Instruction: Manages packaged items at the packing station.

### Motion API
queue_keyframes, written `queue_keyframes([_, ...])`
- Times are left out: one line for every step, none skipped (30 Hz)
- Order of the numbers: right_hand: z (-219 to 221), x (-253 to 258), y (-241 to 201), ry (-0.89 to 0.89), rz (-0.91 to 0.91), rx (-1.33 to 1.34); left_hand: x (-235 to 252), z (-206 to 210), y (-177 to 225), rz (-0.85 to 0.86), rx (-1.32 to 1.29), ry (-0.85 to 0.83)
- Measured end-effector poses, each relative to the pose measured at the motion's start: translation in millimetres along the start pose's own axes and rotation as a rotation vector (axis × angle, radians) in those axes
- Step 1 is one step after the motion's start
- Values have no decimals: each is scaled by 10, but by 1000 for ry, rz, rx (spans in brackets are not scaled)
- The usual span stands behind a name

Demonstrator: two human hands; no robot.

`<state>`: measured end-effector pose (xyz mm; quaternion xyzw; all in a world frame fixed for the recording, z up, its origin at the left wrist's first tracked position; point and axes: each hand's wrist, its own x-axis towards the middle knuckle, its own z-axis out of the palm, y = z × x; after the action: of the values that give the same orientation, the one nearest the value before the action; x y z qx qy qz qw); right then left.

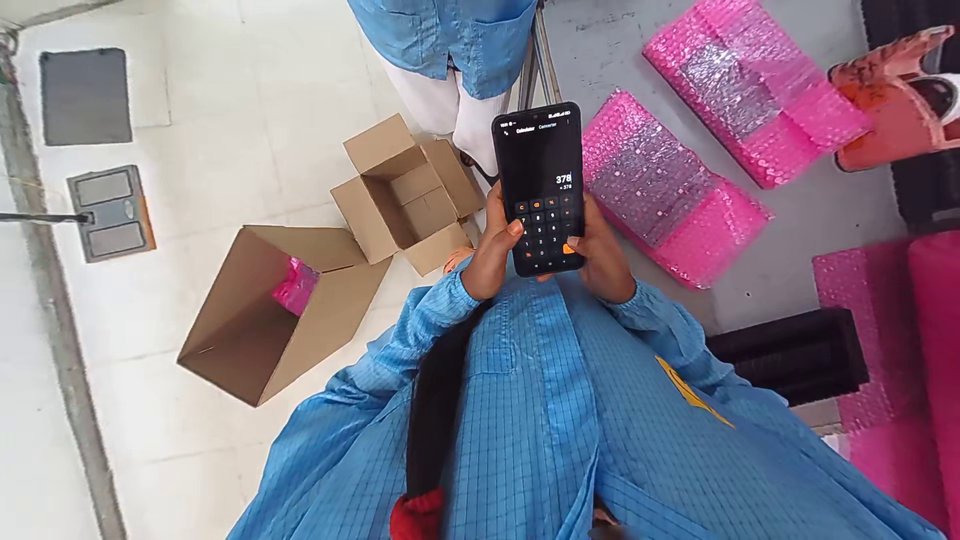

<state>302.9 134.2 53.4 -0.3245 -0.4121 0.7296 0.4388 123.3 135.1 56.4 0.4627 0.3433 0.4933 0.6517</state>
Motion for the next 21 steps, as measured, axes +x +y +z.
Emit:
queue_keyframes([1,7,-4,6,0,-2,5,1,0,-3,3,-1])
queue_keyframes([5,9,-7,13,2,-4,7,3,0,-6,7,-1])
queue_keyframes([6,12,-9,17,4,-2,11,4,1,-8,15,1])
queue_keyframes([0,14,-7,12,2,6,15,1,1,-8,12,-2])
queue_keyframes([-7,14,0,9,-1,21,19,-3,-1,-7,2,-4])
queue_keyframes([-15,12,10,8,-1,38,22,-8,-7,-8,-10,-7])
queue_keyframes([-24,17,15,6,1,48,31,-14,-12,-9,-24,-9])
queue_keyframes([-29,18,21,2,3,53,35,-20,-21,-10,-39,-9])
queue_keyframes([-32,26,28,0,0,59,45,-30,-32,-5,-55,-11])
queue_keyframes([-28,34,29,2,5,63,53,-38,-42,0,-70,-10])
queue_keyframes([-22,47,19,7,14,62,64,-41,-49,4,-85,-8])
queue_keyframes([-13,60,10,10,20,60,73,-46,-52,4,-101,-7])
queue_keyframes([-3,75,2,14,27,54,81,-50,-52,3,-119,-5])
queue_keyframes([5,95,-2,13,25,49,93,-53,-54,2,-148,2])
queue_keyframes([7,120,-9,0,17,26,109,-54,-55,3,-187,15])
queue_keyframes([7,143,-19,-14,7,-22,121,-55,-55,5,-229,31])
queue_keyframes([-7,168,-21,-30,-12,-96,131,-52,-49,3,-276,58])
queue_keyframes([-52,211,-19,-47,-35,-174,142,-55,-42,7,-313,83])
queue_keyframes([-112,280,-20,-35,-40,-240,150,-63,-34,10,-344,109])
queue_keyframes([-189,394,-34,7,-34,-303,158,-72,-22,19,-373,136])
queue_keyframes([-302,548,-65,67,-20,-370,167,-82,-2,27,-394,161])
